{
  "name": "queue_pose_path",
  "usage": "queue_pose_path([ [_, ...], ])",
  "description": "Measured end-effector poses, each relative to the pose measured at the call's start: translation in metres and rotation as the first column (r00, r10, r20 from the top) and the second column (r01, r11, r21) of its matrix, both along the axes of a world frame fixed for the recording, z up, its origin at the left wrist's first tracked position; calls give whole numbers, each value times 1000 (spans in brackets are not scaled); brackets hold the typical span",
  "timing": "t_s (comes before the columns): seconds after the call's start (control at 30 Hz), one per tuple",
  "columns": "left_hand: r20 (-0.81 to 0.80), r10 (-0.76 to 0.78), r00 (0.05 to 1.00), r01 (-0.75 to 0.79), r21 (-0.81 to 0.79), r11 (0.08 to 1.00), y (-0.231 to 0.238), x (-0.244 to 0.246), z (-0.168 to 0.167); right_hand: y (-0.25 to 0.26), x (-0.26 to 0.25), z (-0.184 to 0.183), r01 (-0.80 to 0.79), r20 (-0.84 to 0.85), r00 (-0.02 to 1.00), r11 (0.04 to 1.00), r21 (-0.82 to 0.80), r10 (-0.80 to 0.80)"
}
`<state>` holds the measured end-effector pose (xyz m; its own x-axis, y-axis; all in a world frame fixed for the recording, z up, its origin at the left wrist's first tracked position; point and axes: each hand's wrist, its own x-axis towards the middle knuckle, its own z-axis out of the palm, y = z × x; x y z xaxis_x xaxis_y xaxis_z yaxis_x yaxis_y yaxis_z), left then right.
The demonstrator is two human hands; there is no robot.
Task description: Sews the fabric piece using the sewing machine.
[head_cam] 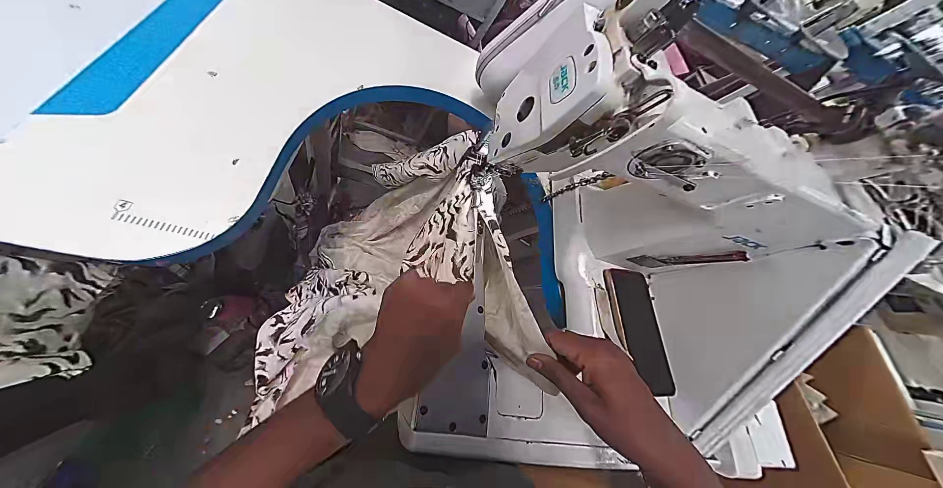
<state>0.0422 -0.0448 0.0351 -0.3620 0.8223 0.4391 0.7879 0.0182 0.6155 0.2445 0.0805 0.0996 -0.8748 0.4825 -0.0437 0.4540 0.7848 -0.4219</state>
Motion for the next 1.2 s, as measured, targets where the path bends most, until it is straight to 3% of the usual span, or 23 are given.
queue_pose_path([
  [0.1,4,28,1000,-28,66,997,-5,19,-11,-43,-34,7,-157,27,988,976,153,154],
  [0.17,123,22,992,-30,66,997,-3,19,-21,-73,-50,-1,-152,153,979,983,107,135],
  [0.23,250,-3,968,-19,85,996,4,5,-31,-72,-61,4,-55,300,953,998,25,45],
  [0.37,264,-72,962,49,91,995,10,-4,-30,-69,-64,35,-83,320,947,976,204,13],
  [0.43,237,-63,970,50,60,997,13,-8,-27,-69,-68,29,-129,362,929,984,126,75],
  [0.53,385,-152,910,156,22,987,12,-15,-25,-64,-74,30,-92,444,894,994,57,57],
  [0.6,471,-222,854,260,-16,966,8,-16,-23,-68,-76,35,-78,418,908,989,126,18],
  [0.73,385,-128,914,150,-29,988,9,-9,-22,-65,-70,24,-70,386,922,994,83,33],
  [0.87,325,-118,938,123,5,992,6,0,-27,-66,-69,27,-19,347,936,979,201,-53],
  [1.0,385,-139,912,184,-82,980,14,-12,-19,-64,-68,14,-29,375,926,979,202,-50],
  [1.1,409,-171,896,216,-67,974,15,-16,-19,-65,-71,21,-5,325,939,942,336,-110],
  [1.2,406,-201,892,260,-95,961,16,-18,-14,-62,-75,22,-67,299,953,938,340,-41],
])
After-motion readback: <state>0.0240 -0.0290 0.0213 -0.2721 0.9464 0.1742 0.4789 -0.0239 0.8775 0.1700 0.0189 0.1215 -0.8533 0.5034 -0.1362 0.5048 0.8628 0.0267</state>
